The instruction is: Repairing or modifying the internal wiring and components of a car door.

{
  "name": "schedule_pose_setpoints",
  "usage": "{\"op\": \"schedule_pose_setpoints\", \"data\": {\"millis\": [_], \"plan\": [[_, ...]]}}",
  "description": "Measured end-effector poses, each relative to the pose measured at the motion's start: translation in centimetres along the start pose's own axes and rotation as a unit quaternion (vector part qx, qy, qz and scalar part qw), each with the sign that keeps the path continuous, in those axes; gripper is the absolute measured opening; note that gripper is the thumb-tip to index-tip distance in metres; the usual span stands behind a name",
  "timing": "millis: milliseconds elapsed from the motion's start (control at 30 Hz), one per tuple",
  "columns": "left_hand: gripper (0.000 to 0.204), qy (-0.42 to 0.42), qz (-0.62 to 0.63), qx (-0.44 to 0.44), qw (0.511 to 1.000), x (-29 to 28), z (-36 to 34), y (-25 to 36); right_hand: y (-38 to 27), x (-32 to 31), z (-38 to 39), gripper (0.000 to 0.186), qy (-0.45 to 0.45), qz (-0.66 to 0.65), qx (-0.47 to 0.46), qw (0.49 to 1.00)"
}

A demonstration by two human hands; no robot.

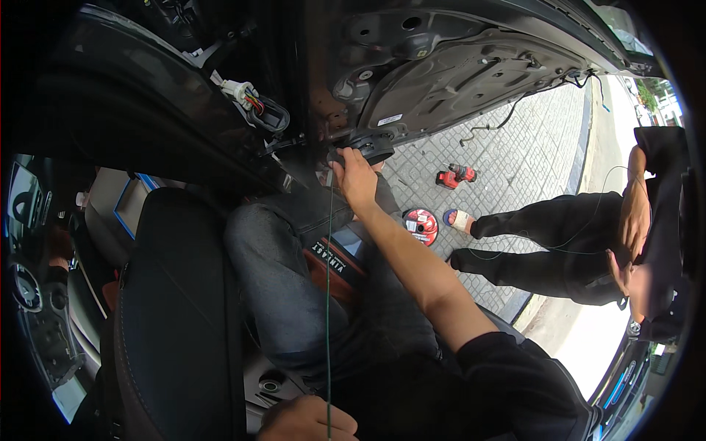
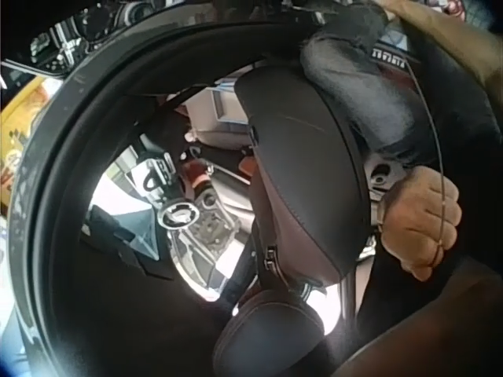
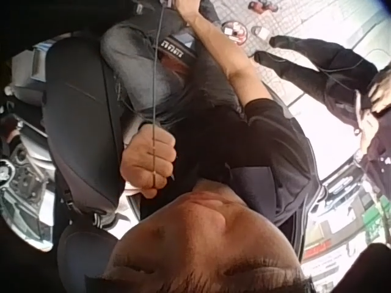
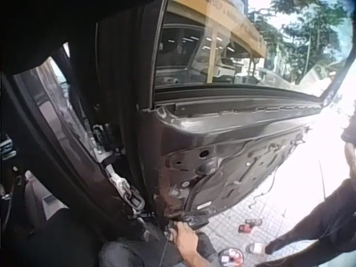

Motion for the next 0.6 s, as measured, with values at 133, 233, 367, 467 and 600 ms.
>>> {"op": "schedule_pose_setpoints", "data": {"millis": [133, 233, 367, 467, 600], "plan": [[0.017, -0.11, -0.268, -0.354, 0.889, 2.6, 7.6, -5.6, -0.1, -0.6, 0.1, 0.026, 0.02, -0.027, -0.007, 0.999], [0.03, -0.058, -0.524, -0.535, 0.66, -0.5, 13.7, -5.3, 0.0, -0.4, 0.0, 0.027, 0.008, -0.059, 0.007, 0.998], [0.048, 0.319, -0.379, -0.416, 0.762, -3.7, 13.6, -3.0, 0.0, 0.1, 0.3, 0.027, -0.015, -0.064, 0.039, 0.997], [0.042, 0.388, -0.34, -0.315, 0.796, -8.3, 10.0, -8.0, 0.4, 0.1, 0.3, 0.025, -0.02, -0.047, 0.069, 0.996], [0.051, 0.523, -0.202, -0.397, 0.727, -18.3, 9.3, -19.9, 0.4, -0.3, 0.0, 0.023, -0.028, -0.032, 0.044, 0.998]]}}
Point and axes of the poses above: each hand's wrist, its own z-axis away from the middle knuckle, its own x-axis out of the palm, y = z × x, the point moved 7 cm from there along -z, towards the middle knuckle, and after that the axes turned 1 degree about -z, right-handed, at the moved point
